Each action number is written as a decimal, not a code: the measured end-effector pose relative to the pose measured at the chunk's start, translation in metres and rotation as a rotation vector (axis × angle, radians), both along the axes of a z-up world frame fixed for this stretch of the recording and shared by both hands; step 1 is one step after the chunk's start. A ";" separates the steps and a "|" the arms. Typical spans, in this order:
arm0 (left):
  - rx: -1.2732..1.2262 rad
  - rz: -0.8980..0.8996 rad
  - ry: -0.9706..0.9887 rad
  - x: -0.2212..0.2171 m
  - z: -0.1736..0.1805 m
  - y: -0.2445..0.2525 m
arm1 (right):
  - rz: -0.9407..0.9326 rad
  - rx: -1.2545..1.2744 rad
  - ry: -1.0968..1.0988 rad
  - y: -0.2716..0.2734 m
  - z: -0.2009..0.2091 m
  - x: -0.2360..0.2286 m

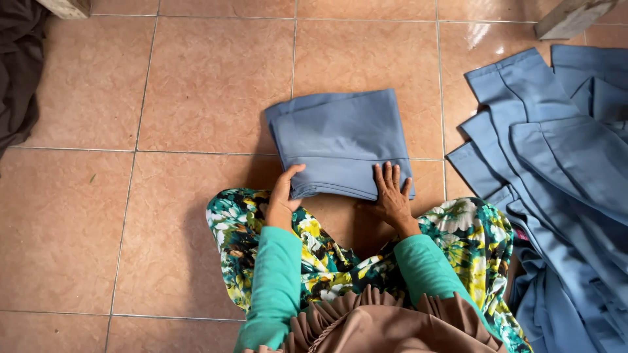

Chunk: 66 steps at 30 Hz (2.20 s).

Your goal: The person is folding blue trousers and stacking them neatly on the floor.

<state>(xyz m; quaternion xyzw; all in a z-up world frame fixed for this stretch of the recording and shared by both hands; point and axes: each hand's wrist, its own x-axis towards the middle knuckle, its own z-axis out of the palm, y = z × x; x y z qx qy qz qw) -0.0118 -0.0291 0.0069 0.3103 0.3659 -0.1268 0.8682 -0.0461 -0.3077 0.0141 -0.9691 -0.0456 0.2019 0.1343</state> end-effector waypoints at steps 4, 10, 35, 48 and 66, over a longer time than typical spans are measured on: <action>-0.137 0.313 -0.032 -0.008 -0.006 -0.020 | 0.090 0.016 -0.004 0.006 -0.017 0.000; 0.118 0.704 -0.246 -0.003 0.146 -0.061 | 0.058 0.393 0.062 0.019 -0.063 0.001; 1.547 -0.623 -0.161 0.071 -0.065 0.025 | -1.070 1.422 0.035 -0.033 -0.070 0.027; 1.548 -0.640 -0.066 0.044 -0.129 0.029 | -0.955 0.715 -0.162 -0.103 -0.140 0.019; -0.031 -0.144 0.071 -0.062 -0.114 -0.125 | -1.267 1.327 0.060 -0.078 -0.153 0.009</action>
